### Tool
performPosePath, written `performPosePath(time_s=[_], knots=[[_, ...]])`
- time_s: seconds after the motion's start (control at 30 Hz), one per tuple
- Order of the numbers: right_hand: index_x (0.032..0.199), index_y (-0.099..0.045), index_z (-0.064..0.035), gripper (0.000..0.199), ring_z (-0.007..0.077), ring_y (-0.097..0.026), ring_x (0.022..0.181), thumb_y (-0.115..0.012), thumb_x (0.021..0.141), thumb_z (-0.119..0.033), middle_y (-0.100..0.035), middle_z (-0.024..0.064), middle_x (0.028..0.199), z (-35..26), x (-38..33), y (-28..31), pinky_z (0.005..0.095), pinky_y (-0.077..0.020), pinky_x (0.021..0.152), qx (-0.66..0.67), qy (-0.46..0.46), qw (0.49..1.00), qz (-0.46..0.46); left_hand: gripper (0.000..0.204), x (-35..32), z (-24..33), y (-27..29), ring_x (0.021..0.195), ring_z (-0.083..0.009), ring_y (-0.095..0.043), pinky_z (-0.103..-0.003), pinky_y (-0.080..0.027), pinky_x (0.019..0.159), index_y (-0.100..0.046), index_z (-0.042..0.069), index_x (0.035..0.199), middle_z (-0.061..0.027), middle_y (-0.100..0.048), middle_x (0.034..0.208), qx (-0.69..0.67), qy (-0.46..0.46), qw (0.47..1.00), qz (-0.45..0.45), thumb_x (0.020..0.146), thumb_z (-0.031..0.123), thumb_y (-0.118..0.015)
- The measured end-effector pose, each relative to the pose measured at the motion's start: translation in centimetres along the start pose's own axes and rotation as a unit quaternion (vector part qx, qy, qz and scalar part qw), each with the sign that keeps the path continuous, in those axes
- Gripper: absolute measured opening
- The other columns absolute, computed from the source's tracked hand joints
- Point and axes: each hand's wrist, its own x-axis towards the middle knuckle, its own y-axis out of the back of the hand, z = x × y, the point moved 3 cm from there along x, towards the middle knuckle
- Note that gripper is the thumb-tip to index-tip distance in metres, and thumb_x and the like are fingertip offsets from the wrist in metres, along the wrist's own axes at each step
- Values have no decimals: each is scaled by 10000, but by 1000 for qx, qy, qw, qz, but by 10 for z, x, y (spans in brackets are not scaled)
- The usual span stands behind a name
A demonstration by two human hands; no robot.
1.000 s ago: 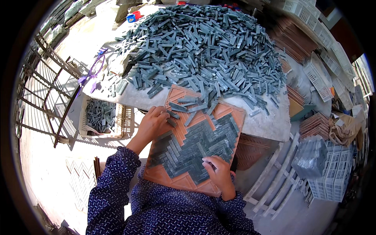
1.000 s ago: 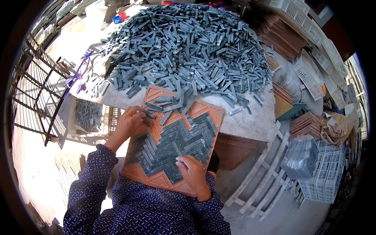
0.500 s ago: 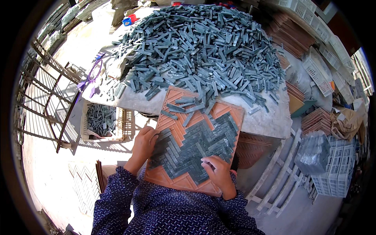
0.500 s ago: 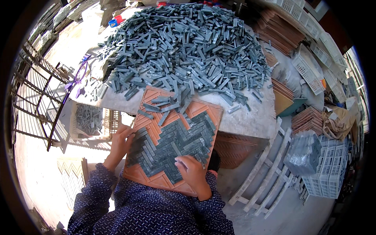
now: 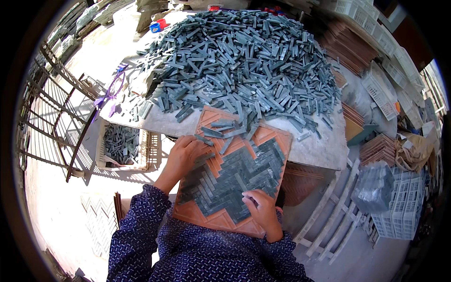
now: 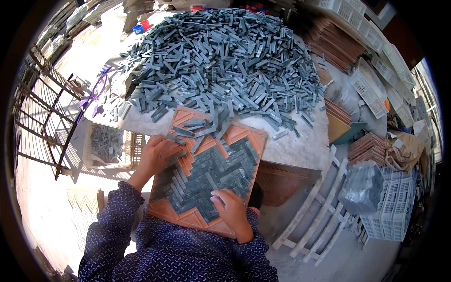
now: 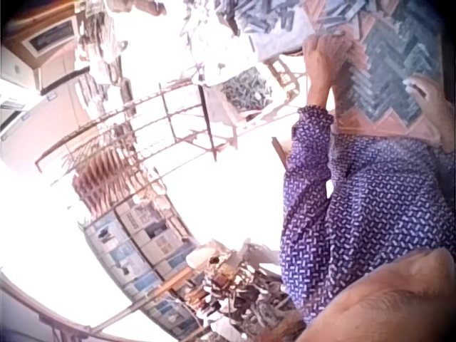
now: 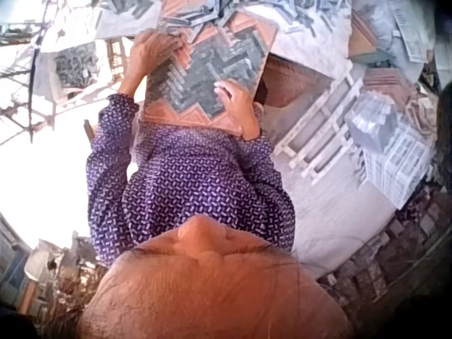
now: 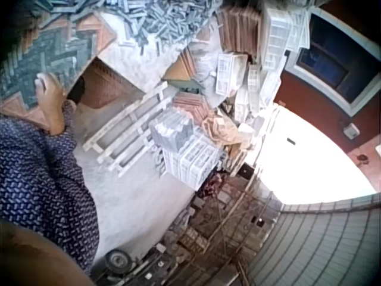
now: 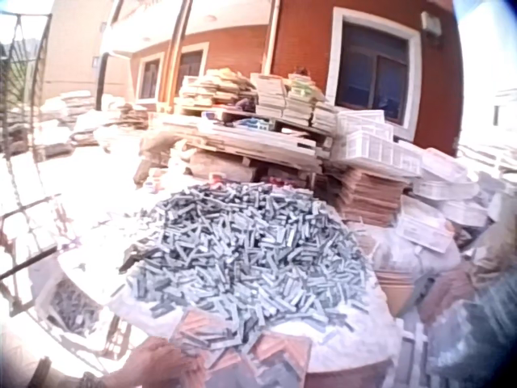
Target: The person arranges small rectangular tiles by hand onto a square board to form a herringbone pattern. The person picks tiles from a large pile and places them one by one into the grooves of the board, completing the pattern and then flipping the board to reveal the finished side.
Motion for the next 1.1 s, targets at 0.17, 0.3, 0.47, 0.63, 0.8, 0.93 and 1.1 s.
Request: performPosePath(time_s=[0.17, 0.3, 0.47, 0.63, 0.8, 0.93, 1.1], knots=[[956, -648, 1, 163, 267, -650, 745, -674, 797, -25, -650, 143, 853, -1, -1, 2, 320, -497, 645, 3, -2, 1000, 4, 233, 26, -16, -3, 982, -312, -551, -385, -472, 819, -631, 44, 968, -118, -591, 1011, 49, -16, 997, -53, 736, 27, -646], [952, -648, 8, 162, 271, -648, 737, -678, 796, -24, -648, 148, 850, 0, 0, 5, 322, -497, 645, 3, -3, 1000, 13, 196, 12, -10, 10, 944, -328, -561, -390, -469, 791, -614, 27, 928, -125, -595, 969, -1, 51, 996, -75, 736, 25, -653], [953, -650, -1, 164, 271, -649, 740, -677, 792, -23, -650, 145, 856, 6, 0, 3, 327, -499, 646, 2, 4, 1000, 11, 208, -46, -11, 20, 877, -318, -582, -396, -466, 741, -613, 35, 919, -115, -610, 901, -6, 135, 990, -48, 730, 64, -695], [955, -651, -12, 168, 270, -649, 746, -676, 789, -21, -650, 139, 857, 7, 0, -1, 328, -500, 649, -12, 11, 1000, 3, 183, -57, -1, 24, 800, -337, -603, -410, -479, 703, -622, 17, 910, -132, -618, 849, -24, 198, 979, -37, 737, 35, -679], [953, -652, 0, 171, 265, -653, 754, -680, 786, -20, -654, 145, 870, 3, 0, 0, 321, -503, 656, -10, 0, 1000, -3, 188, -45, 7, 11, 819, -339, -605, -408, -486, 716, -624, 17, 918, -131, -625, 862, -68, 183, 980, -33, 737, 39, -671], [950, -652, 9, 174, 264, -655, 758, -684, 782, -19, -656, 151, 878, 1, -1, 0, 318, -504, 659, -12, 8, 1000, 1, 207, -25, 13, 9, 785, -315, -611, -378, -492, 679, -634, 26, 938, -129, -611, 855, -33, 123, 992, -19, 738, 33, -686], [950, -653, 7, 165, 270, -656, 765, -681, 791, -29, -657, 150, 881, 3, -3, -1, 321, -505, 663, -9, -9, 1000, 0, 214, -17, -3, 17, 806, -336, -601, -396, -485, 689, -640, 32, 934, -134, -609, 850, -11, 96, 995, 1, 727, 42, -692]])
